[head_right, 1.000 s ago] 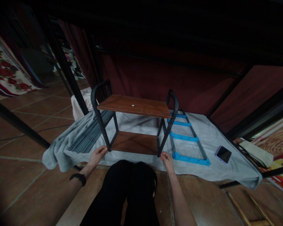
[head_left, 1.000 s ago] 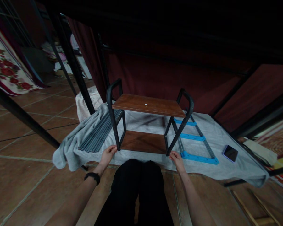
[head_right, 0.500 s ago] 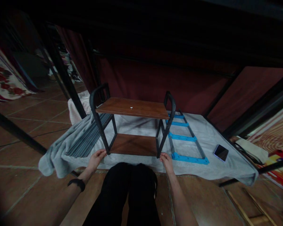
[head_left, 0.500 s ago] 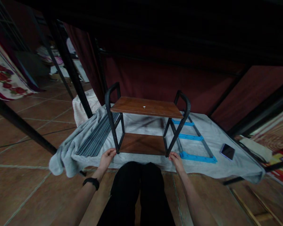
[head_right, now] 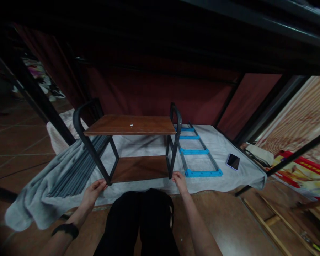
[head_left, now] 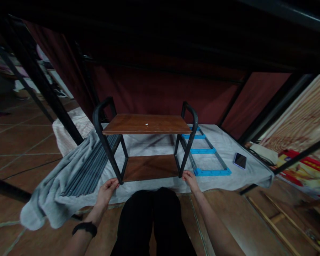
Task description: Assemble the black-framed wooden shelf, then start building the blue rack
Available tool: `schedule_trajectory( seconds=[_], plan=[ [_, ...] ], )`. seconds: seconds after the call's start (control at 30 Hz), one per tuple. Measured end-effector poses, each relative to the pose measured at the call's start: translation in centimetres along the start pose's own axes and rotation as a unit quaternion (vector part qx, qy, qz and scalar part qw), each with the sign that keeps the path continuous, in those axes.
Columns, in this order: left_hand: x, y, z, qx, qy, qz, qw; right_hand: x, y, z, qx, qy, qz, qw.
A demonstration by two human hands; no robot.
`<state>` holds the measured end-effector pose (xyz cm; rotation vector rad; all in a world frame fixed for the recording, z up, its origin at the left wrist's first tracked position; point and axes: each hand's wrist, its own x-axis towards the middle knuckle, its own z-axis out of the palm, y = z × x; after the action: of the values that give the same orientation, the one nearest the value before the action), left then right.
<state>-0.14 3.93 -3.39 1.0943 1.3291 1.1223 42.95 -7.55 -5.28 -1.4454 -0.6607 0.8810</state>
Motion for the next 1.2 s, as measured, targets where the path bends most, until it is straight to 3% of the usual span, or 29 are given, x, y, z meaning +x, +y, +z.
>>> schedule_trajectory(
  seconds=[0.63,1.2],
  plan=[
    [-0.3,0.3,-0.5,-0.004,-0.018,-0.002,1.0,-0.9,-0.8,-0.6,0.028,-0.033,0.002,0.999],
    [-0.6,0.6,-0.1,0.021,0.007,0.008,1.0,-0.9,-1.1,-0.3,0.005,-0.016,0.011,1.0]
  ],
)
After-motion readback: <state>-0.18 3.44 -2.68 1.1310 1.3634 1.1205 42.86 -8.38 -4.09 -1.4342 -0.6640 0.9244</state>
